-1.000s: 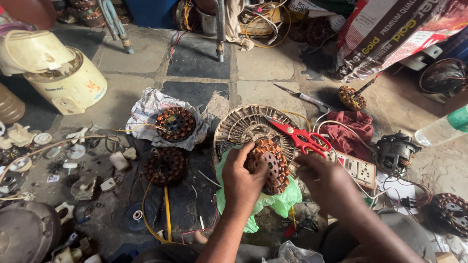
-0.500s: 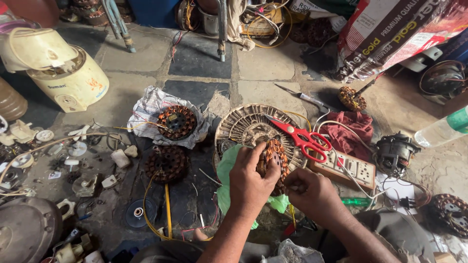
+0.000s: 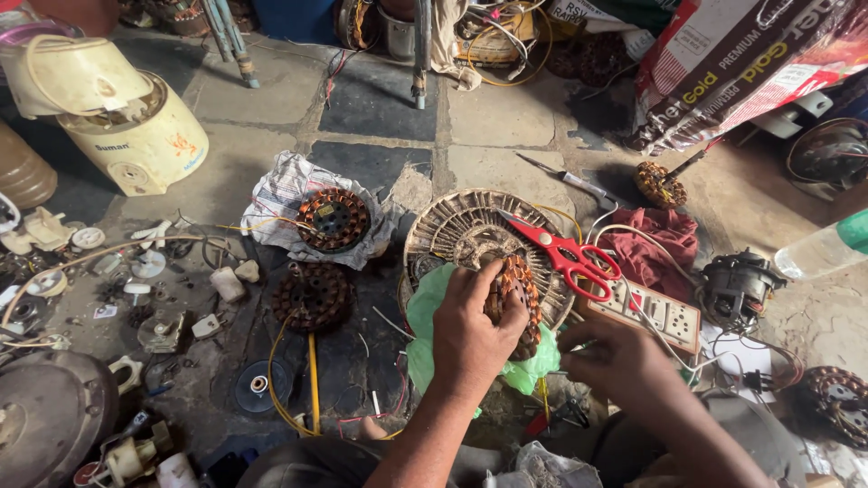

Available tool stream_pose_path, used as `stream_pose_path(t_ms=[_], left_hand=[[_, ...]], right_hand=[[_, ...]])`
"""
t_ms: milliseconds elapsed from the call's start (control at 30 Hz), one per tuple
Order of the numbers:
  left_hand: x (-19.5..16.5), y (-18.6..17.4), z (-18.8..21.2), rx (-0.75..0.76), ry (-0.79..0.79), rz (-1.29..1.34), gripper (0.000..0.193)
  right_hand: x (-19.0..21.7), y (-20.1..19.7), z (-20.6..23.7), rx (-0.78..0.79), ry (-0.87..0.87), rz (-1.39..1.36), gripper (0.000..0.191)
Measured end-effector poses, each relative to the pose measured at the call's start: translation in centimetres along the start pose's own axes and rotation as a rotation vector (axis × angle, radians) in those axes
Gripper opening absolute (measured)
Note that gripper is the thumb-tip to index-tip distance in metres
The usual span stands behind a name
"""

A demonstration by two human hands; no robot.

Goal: The person sits on the floor of a cluttered repair workshop and works on a ceiling-fan motor stator with copper windings. They reposition the stator on a plastic bag, press and adjust the copper windings by hand, and use a screwdriver to work around the winding slots.

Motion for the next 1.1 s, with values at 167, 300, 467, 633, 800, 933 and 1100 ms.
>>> stream_pose_path(t_ms=[167, 300, 467, 633, 800, 933, 1100], left_hand=[[-0.2, -0.2, 0.0, 0.004, 0.003, 0.006, 0.038], [-0.1, 0.0, 0.1, -0.006, 0.01, -0.001, 0.04], [1.5, 0.4, 0.2, -0.002, -0.069, 0.012, 0.033], [4.5, 0.6, 0.2, -0.079, -0.301, 0.146, 0.031], [4.4, 0.4, 0.6, -0.128, -0.243, 0.145, 0.031], [4.0, 0.4, 0.7, -0.104, -0.226, 0.097, 0.031], [3.9, 0.5, 0.5, -0.085, -0.228, 0.108, 0.031]], right_hand=[[2.8, 2.7, -0.6, 0.028, -0.248, 0.051, 0.025], [2.2, 1.3, -0.3, -0.07, -0.204, 0.031, 0.024], [-1.3, -3.9, 0.5, -0.304, -0.181, -0.226, 0.024], [-5.4, -1.1, 0.3, -0.169, -0.096, -0.863, 0.038], [-5.6, 3.8, -0.1, -0.188, 0.049, -0.735, 0.038], [-3.4, 5.2, -0.8, -0.161, 0.0, -0.681, 0.038], [-2.6, 6.1, -0.5, -0.127, -0.034, -0.748, 0.035]])
Point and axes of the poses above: each hand's wrist, its own z-axis away from the middle knuckle, its own y-axis out of the palm, x = y × z, the point moved 6 cm from there along -z, towards the middle knuckle, and after that the axes turned 1 degree about z, right-handed, at the moved point
